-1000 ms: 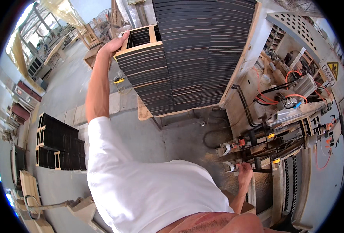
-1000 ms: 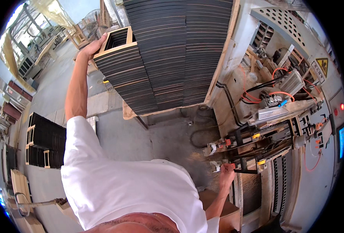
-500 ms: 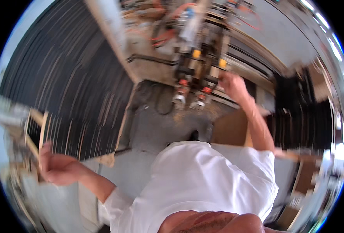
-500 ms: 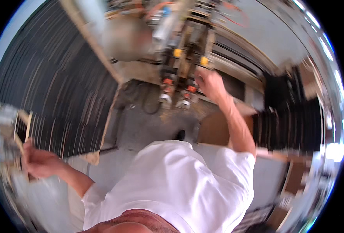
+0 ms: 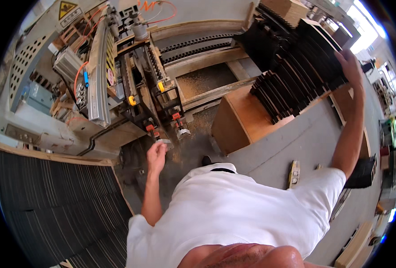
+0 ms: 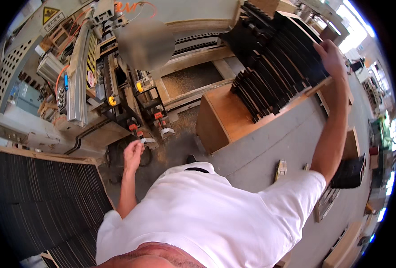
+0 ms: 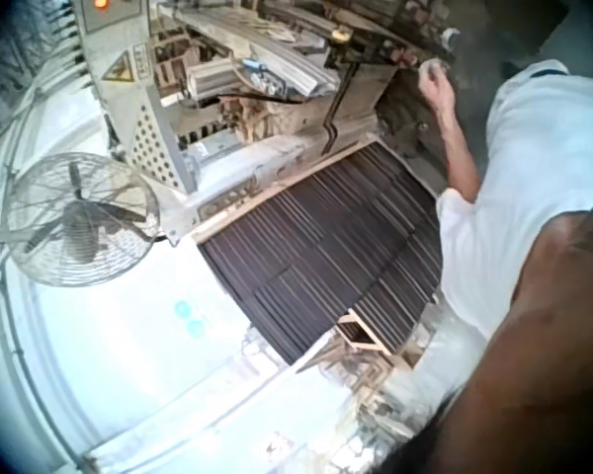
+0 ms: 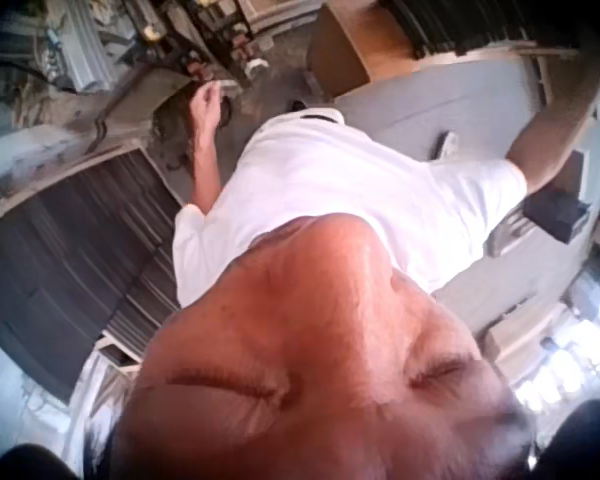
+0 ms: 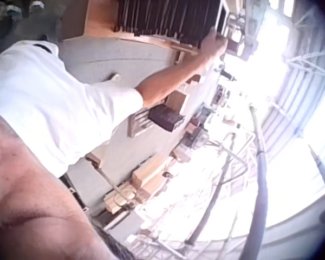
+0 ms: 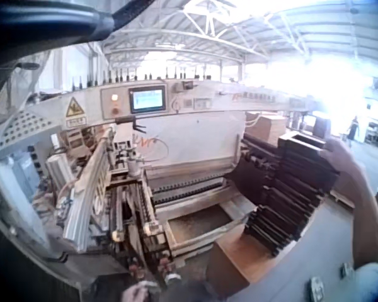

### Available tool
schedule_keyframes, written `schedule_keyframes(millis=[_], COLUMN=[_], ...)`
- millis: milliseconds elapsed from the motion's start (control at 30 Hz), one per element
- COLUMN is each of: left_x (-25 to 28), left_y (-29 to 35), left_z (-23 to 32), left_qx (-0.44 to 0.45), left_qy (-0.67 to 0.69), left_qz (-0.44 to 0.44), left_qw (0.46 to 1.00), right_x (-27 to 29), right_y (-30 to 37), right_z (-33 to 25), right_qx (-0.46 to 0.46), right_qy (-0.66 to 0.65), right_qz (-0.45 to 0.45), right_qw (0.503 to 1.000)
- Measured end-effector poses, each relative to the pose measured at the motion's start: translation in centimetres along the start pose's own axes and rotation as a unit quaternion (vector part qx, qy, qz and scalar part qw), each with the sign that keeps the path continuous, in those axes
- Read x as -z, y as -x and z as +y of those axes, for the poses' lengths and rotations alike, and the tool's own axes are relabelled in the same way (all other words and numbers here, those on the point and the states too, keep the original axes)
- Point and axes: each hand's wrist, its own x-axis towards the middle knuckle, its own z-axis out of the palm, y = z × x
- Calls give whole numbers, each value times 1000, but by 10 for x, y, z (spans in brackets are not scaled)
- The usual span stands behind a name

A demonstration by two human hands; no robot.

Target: The person repeatedly picks up small wooden frames from a stack, places them into a machine, and removes them after processing. The person then stacks the processed frames on a nearby table. The task is repetitive and involves handling multiple identical frames.

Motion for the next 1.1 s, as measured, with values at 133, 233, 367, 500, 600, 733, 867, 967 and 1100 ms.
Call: schedule_keyframes(millis=[133,233,367,500,600,733,867,967,1100], left_x=[-18,-25,-18,8,35,52,55,55,57], left_y=[-70,-126,-206,-294,-385,-498,-575,-601,-611], left_z=[9,51,79,109,103,98,93,84,74], left_qx=[-48,-42,-36,17,61,121,150,114,85], left_qy=[22,-2,102,128,221,258,371,441,475], left_qz=[14,33,79,112,107,162,209,241,288], left_qw=[998,999,991,985,967,945,892,857,827], right_x=[-5,-12,-26,-21,-14,-38,-77,-122,-182], right_y=[-10,-35,-45,-27,-4,17,12,1,-17], right_z=[10,17,13,-61,-134,-229,-309,-340,-369], right_qx=[84,69,91,40,43,170,289,310,333], right_qy=[-109,-135,-125,-82,-135,-174,-138,-172,-223], right_qz=[-35,-92,-10,47,49,-3,-61,-93,-104], right_qw=[990,984,988,995,989,970,945,930,910])
